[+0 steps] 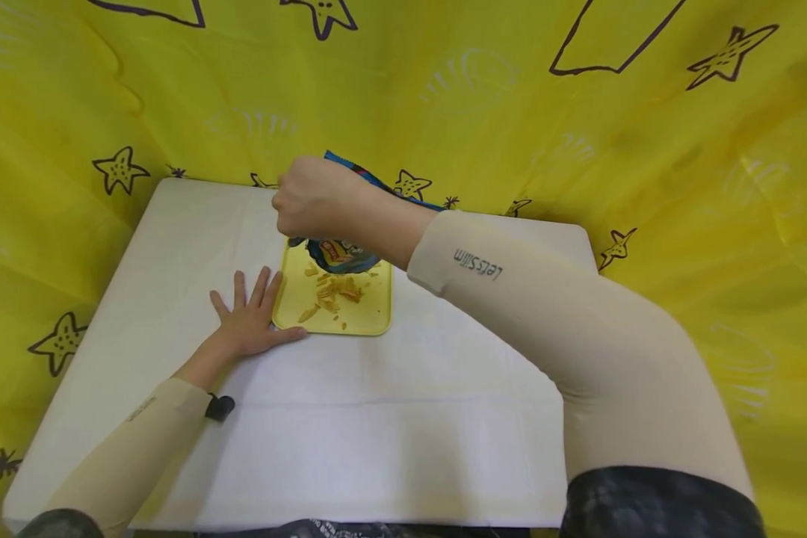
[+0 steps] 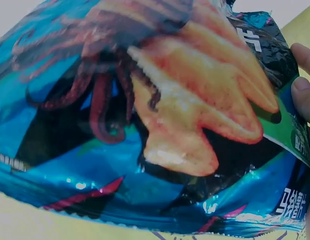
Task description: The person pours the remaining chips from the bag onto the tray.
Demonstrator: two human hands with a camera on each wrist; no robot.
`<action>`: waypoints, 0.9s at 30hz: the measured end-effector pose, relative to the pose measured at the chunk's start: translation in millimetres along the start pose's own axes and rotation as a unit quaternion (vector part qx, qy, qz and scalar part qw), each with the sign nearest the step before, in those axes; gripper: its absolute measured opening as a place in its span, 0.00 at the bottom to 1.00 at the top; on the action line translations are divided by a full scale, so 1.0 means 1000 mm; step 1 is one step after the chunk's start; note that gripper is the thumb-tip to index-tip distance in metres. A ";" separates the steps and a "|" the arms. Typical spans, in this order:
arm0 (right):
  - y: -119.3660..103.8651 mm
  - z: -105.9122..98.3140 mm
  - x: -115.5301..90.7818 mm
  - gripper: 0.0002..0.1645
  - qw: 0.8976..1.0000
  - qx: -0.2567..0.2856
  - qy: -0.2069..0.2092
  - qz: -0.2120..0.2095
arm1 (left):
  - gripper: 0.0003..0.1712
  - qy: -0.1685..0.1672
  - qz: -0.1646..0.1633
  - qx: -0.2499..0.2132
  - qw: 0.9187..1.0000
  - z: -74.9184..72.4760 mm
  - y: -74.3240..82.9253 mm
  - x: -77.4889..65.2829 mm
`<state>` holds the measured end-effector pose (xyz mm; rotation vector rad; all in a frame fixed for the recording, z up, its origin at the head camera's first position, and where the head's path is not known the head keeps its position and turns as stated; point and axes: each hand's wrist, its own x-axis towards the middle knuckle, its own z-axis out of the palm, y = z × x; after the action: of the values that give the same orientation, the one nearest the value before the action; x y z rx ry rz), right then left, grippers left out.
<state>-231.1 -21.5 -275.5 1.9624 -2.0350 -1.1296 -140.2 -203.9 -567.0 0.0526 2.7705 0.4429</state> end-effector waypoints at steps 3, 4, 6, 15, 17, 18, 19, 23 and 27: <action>0.000 0.001 -0.001 0.13 1.000 0.008 -0.002 0.004 | 0.75 -0.001 0.000 0.004 1.000 0.001 0.000 0.000; 0.000 0.002 -0.001 0.14 1.000 0.010 -0.002 0.003 | 0.75 -0.002 -0.001 0.005 1.000 0.001 0.000 0.000; 0.000 0.003 -0.001 0.15 1.000 0.013 -0.003 0.003 | 0.75 -0.002 -0.001 0.006 1.000 0.001 0.000 0.001; 0.001 0.010 -0.009 0.17 0.999 0.041 0.003 0.019 | 0.75 -0.002 -0.001 0.008 1.000 -0.002 0.001 -0.001; 0.001 0.013 -0.012 0.15 0.998 0.051 0.010 0.027 | 0.75 -0.002 0.000 0.006 1.000 -0.003 0.001 -0.002; 0.001 0.015 -0.014 0.13 0.998 0.057 0.013 0.030 | 0.75 -0.002 0.000 0.007 1.000 -0.003 0.002 -0.002; 0.001 0.017 -0.016 0.13 0.997 0.061 0.018 0.033 | 0.75 -0.001 0.001 0.006 1.000 -0.003 0.002 -0.002; 0.001 0.025 -0.022 0.14 0.996 0.067 0.032 0.043 | 0.75 0.001 0.001 0.009 1.000 -0.002 0.002 -0.001; 0.003 0.033 -0.031 0.24 0.993 0.088 0.036 0.063 | 0.75 0.004 0.000 0.011 1.000 -0.001 0.002 -0.001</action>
<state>-246.1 20.6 -284.8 1.8853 -2.2525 -0.8687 -139.0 -202.6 -565.5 0.0575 2.7826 0.4133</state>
